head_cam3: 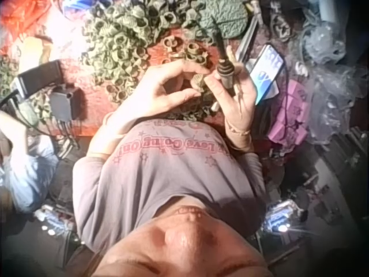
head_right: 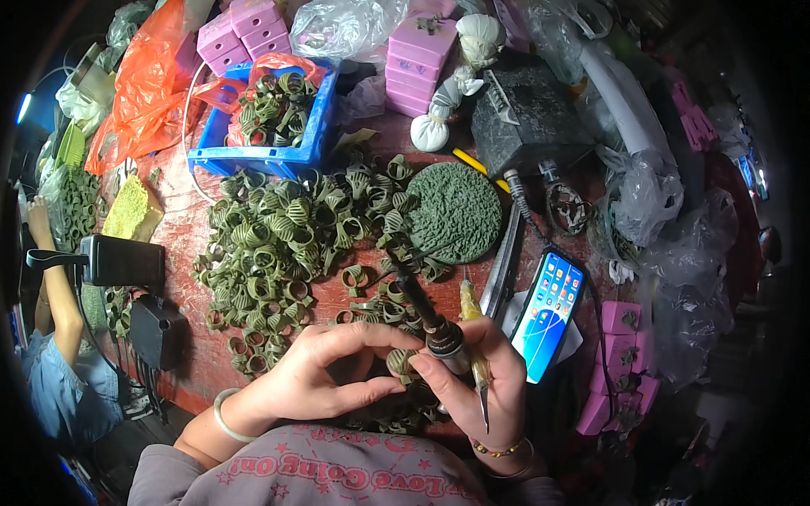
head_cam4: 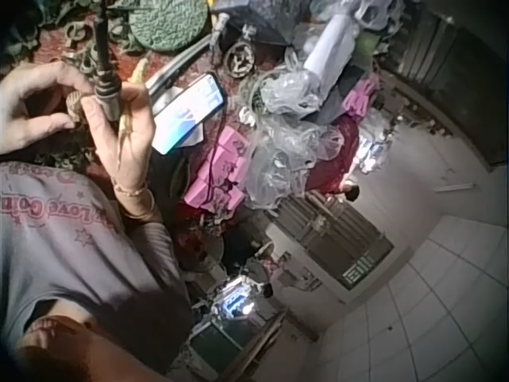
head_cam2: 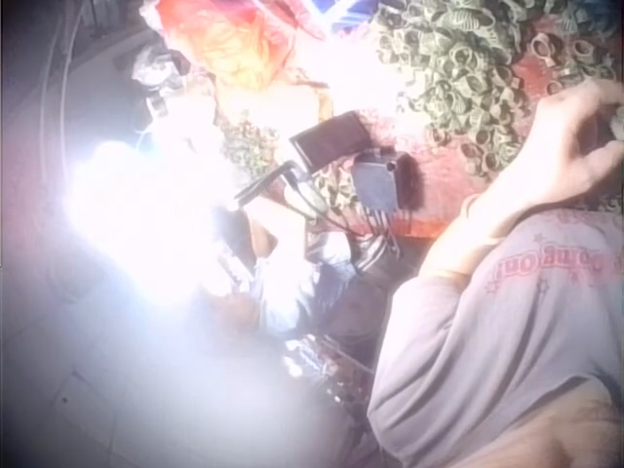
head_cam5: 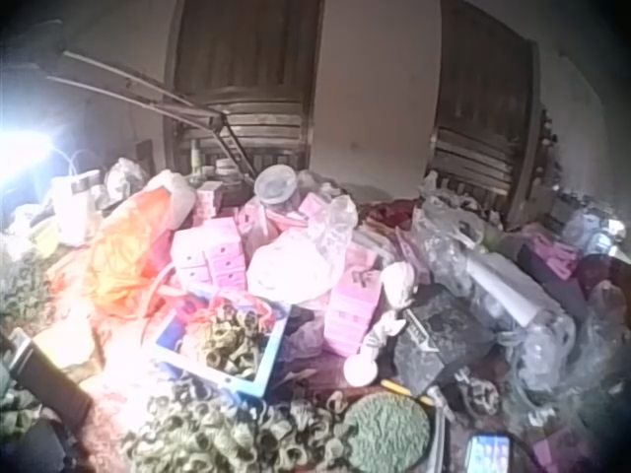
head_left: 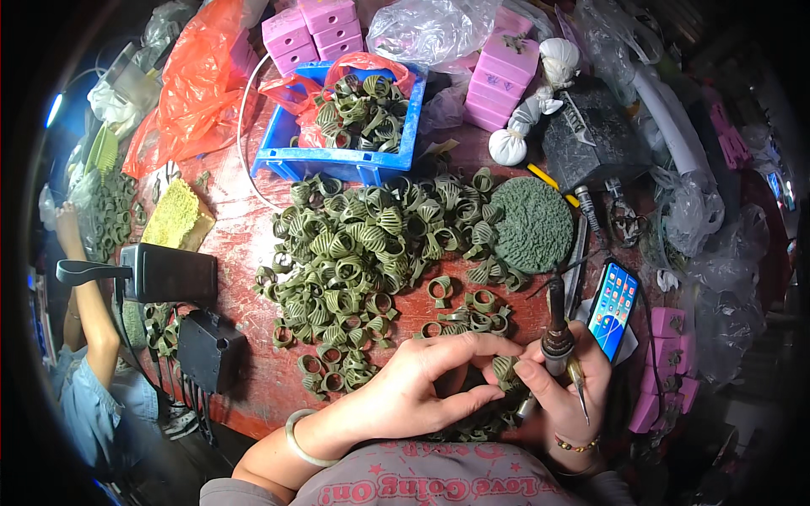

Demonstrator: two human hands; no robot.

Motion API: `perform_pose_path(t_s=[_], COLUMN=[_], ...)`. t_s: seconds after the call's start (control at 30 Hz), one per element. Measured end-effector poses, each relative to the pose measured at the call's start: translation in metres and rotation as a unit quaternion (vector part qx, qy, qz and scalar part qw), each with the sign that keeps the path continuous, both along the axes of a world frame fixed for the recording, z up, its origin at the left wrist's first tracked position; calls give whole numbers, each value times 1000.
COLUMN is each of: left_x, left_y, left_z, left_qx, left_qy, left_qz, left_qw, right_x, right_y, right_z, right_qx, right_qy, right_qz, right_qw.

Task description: Using a soldering iron to melt and fuse plastic hair clip components together.

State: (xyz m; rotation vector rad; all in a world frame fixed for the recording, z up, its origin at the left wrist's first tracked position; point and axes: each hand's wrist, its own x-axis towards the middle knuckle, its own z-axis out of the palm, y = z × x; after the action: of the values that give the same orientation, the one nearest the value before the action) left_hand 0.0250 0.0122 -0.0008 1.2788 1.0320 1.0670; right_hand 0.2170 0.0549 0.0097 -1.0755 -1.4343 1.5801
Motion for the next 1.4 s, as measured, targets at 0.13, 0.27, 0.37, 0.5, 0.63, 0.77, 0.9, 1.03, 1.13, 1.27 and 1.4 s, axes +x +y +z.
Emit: perform_pose_path(t_s=[0.13,0.27,0.37,0.5,0.63,0.77,0.9,1.03,1.13,1.27,1.4], left_x=[-5,-5,-8,-8,-8,-10,-14,-11,-9,-7,-10], left_y=[-3,-3,-2,-2,-3,0,-2,-4,-2,-1,0], left_z=[5,3,3,1,0,-3,1,1,1,2,1], left_qx=[-66,-64,-71,-75,-101,-152,-249,-212,-242,-245,-247], left_qy=[-16,-19,-16,-22,-49,-295,-231,-174,-165,-157,-141], left_qz=[-22,-5,-22,-28,-46,52,74,82,93,104,93], left_qw=[997,998,997,997,993,942,938,958,952,951,954], right_x=[1,-3,-5,-7,-5,-7,-18,-19,-17,-16,-13], right_y=[-1,-1,1,0,0,6,11,12,11,12,13], right_z=[-2,2,4,8,8,-3,-9,-15,-10,-5,-6], right_qx=[30,28,31,16,52,127,212,259,261,253,243], right_qy=[-34,-5,-6,-14,-81,-246,-303,-282,-298,-314,-327], right_qz=[6,21,31,25,7,-83,-41,4,22,26,41], right_qw=[999,999,999,999,995,957,928,924,918,915,912])
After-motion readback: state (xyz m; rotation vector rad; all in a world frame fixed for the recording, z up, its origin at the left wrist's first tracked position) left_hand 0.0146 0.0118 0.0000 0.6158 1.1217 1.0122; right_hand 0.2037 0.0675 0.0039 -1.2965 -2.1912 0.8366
